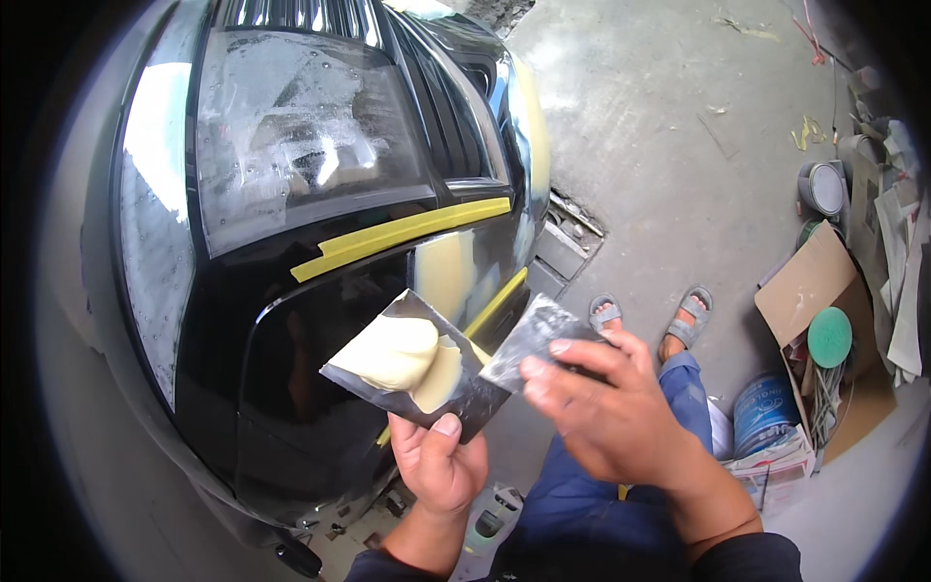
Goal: The person scoops a beige paste from a container onto a metal mixing card, then uses a smaller scraper to spread the paste evenly. The person walks to a black car and applies the paste to a taped-off section of the rear quarter panel, smoothing it with the scraper.
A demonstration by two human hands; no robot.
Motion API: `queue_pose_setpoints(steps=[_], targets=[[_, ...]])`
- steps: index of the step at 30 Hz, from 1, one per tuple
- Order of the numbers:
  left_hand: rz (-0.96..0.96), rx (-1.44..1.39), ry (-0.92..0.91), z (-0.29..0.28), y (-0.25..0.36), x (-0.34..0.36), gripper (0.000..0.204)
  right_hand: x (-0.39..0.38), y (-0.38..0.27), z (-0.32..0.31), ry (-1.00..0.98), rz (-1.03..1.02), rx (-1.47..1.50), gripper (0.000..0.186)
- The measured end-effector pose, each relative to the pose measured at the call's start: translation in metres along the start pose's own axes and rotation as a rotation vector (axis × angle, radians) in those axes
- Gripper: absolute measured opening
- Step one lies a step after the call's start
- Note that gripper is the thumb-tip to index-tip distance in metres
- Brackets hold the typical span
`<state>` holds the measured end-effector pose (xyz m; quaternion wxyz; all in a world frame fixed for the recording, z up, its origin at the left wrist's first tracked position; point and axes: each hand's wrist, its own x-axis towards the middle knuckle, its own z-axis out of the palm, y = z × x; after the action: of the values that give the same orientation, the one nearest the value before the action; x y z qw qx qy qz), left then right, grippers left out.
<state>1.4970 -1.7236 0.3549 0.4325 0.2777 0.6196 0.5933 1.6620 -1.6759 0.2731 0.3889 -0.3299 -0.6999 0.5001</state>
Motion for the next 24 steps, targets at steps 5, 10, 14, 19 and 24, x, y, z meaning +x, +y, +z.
queue_pose_setpoints(steps=[5, 10, 14, 19, 24], targets=[[0.074, 0.028, -0.017, -0.002, -0.004, -0.004, 0.059, -0.010, 0.009, -0.002, -0.187, -0.037, -0.148, 0.042], [-0.032, -0.028, 0.080, -0.024, -0.001, -0.006, 0.056, 0.011, 0.051, 0.001, -0.118, 0.268, 0.326, 0.049], [-0.285, -0.129, 0.095, -0.045, -0.008, -0.008, 0.046, 0.053, 0.079, 0.030, -0.154, 0.169, 0.400, 0.050], [-0.426, -0.059, 0.110, -0.066, -0.013, -0.015, 0.032, 0.087, 0.085, 0.052, -0.215, 0.124, 0.372, 0.052], [-0.444, -0.115, 0.017, -0.071, -0.014, -0.009, 0.026, 0.096, 0.080, 0.060, -0.231, 0.171, 0.380, 0.051]])
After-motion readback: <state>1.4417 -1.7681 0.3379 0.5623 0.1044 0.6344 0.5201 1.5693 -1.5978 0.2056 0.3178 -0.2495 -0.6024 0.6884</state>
